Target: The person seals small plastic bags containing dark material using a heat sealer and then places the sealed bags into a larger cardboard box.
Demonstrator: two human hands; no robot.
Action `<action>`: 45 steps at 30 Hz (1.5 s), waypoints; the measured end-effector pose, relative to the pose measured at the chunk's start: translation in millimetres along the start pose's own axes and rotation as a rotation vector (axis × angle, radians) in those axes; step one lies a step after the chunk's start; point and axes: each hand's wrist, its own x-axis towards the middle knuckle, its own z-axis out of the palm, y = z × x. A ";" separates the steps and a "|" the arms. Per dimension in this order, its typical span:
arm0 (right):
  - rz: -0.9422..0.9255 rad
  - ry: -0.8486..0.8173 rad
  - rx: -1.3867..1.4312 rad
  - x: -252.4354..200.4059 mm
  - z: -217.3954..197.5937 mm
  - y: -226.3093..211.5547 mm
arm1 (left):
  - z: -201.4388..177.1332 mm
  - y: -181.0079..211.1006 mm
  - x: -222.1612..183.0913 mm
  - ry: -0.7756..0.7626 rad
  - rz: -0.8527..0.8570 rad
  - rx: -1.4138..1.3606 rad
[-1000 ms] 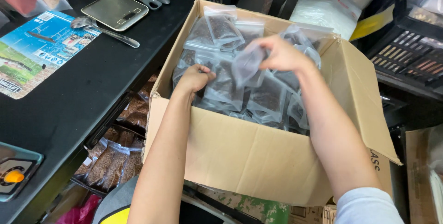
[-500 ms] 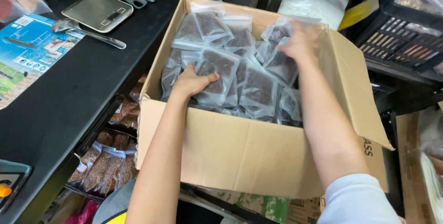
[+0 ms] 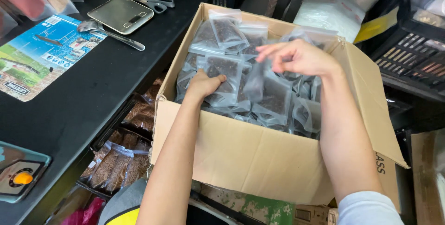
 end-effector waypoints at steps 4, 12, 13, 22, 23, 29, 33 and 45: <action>0.338 0.042 -0.070 7.4 13.9 26.9 | 4.0 -7.6 15.0 0.004 0.016 0.022; 0.855 -0.202 0.366 14.4 51.1 75.1 | 1.5 -8.1 17.9 -0.018 -0.034 0.028; 0.851 -0.205 0.366 18.0 56.7 69.8 | -0.1 -7.5 16.9 -0.014 -0.036 0.027; 0.963 -0.052 0.333 35.7 91.7 89.3 | -20.0 38.1 -81.9 -0.087 0.037 -0.460; 0.926 0.076 0.270 36.7 97.1 107.2 | -16.9 37.9 -79.3 -0.054 0.056 -0.510; 0.873 0.433 0.396 70.5 97.1 25.1 | -35.3 40.8 -99.9 0.030 0.124 -0.843; 0.772 0.385 0.258 85.6 94.2 -97.8 | -72.5 36.8 -148.2 0.123 0.176 -0.843; 0.512 -0.199 0.504 164.0 362.0 -236.6 | -181.4 -182.2 -364.0 0.717 -0.153 -0.527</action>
